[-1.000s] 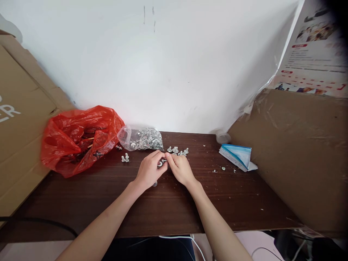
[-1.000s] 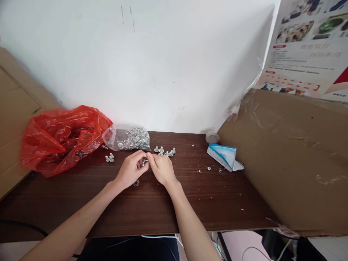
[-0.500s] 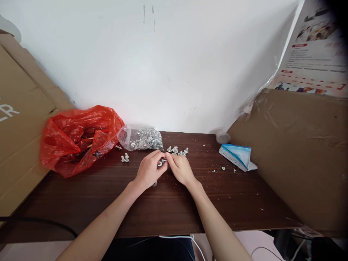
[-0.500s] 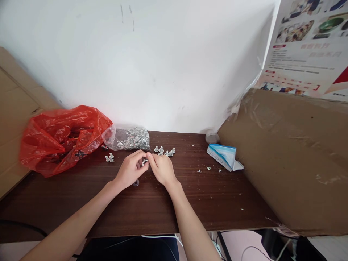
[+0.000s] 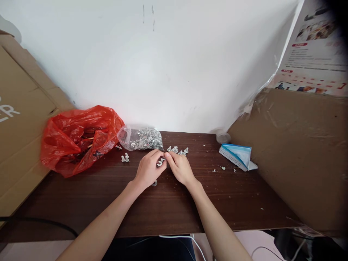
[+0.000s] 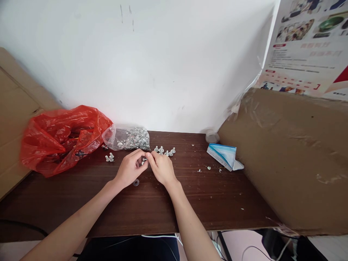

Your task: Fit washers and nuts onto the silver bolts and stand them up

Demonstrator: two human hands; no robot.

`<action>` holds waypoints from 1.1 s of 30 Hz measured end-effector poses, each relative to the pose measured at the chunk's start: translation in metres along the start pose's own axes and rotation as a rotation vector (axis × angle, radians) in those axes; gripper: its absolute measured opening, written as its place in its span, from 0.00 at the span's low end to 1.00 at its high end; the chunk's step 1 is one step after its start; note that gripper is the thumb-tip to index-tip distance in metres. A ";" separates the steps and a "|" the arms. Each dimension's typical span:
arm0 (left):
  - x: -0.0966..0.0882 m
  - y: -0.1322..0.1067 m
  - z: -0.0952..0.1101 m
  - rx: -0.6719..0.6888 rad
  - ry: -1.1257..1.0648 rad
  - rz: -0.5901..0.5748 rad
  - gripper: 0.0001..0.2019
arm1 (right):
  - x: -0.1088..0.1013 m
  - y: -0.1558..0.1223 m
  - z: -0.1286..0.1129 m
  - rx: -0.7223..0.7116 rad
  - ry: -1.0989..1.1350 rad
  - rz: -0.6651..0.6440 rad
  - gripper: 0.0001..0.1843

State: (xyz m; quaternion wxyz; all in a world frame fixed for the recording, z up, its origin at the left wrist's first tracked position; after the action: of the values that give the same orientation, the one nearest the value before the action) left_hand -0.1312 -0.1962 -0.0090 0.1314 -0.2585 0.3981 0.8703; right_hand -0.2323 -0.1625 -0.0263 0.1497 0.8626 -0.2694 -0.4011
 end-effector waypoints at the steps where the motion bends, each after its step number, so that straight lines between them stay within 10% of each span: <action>1: -0.001 0.000 0.000 -0.004 0.002 0.007 0.04 | 0.000 0.000 -0.001 0.003 0.006 0.001 0.24; 33: -0.008 0.002 -0.011 -0.085 0.000 0.073 0.03 | 0.001 0.000 -0.002 0.001 0.054 0.005 0.15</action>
State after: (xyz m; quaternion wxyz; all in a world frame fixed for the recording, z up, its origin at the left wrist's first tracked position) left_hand -0.1216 -0.2064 -0.0092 0.0887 -0.2490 0.3701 0.8906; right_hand -0.2302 -0.1627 -0.0260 0.1575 0.8725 -0.2675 -0.3773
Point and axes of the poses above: each hand's wrist, its own y-axis towards the middle knuckle, its own x-axis out of the palm, z = x × y, the point moved 9 cm from there along y, towards the middle knuckle, and after that the axes turned 13 degrees about z, right-handed, at the moved point
